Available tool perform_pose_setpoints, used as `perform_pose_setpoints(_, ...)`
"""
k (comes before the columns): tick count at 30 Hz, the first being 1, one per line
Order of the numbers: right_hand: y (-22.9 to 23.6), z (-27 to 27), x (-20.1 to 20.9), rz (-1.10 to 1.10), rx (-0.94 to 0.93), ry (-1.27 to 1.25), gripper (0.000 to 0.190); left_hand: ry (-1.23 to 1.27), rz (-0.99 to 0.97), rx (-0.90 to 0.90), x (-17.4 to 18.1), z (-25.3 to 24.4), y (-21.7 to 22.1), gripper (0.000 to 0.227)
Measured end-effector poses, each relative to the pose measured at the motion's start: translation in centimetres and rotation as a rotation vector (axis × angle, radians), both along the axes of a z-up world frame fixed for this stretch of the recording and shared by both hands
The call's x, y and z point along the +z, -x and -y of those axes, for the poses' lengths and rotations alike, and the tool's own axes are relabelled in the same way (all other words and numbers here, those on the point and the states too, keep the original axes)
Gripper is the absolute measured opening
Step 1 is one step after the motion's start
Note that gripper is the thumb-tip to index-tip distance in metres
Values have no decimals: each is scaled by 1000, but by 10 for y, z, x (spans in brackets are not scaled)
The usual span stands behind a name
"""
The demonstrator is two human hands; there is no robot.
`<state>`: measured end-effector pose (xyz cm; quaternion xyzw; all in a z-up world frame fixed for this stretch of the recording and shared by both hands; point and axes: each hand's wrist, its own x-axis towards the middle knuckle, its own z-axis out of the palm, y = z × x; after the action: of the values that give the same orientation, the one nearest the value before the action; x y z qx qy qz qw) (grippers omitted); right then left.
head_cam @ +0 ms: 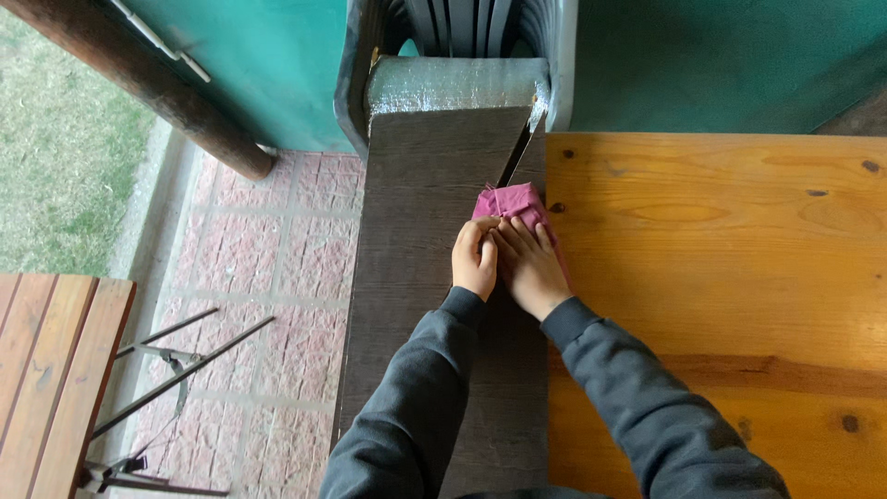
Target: The person wipes the surface of several dark wood panels with a pink cloth. They handle the panels one at a time, wiping each surface thoroughly before moving to the next panel.
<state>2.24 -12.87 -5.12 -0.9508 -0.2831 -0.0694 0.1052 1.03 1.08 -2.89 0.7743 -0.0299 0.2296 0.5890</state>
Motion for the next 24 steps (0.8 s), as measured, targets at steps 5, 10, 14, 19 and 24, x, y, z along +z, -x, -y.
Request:
perform_pose_setpoints(5, -22, 1, -2, -152, -83, -27, 48, 5, -27, -14, 3, 0, 3, 30)
perform_pose_setpoints(10, -16, -3, 11, -139, -64, 11, 53, -36, -72, -54, 10, 4, 0, 28)
perform_pose_setpoints(14, -20, 15, 1, -50, 17, -76, 49, -16, -98, -73, 15, -1, 9, 28)
perform_pose_setpoints(19, -17, -2, -4, -43, -47, -82, 58, 4, -141, -96, 16, -4, 35, 28)
perform_pose_setpoints(24, -5, 1, 1, -10, -24, -86, 56, 8, -126, -80, 12, -7, 34, 23)
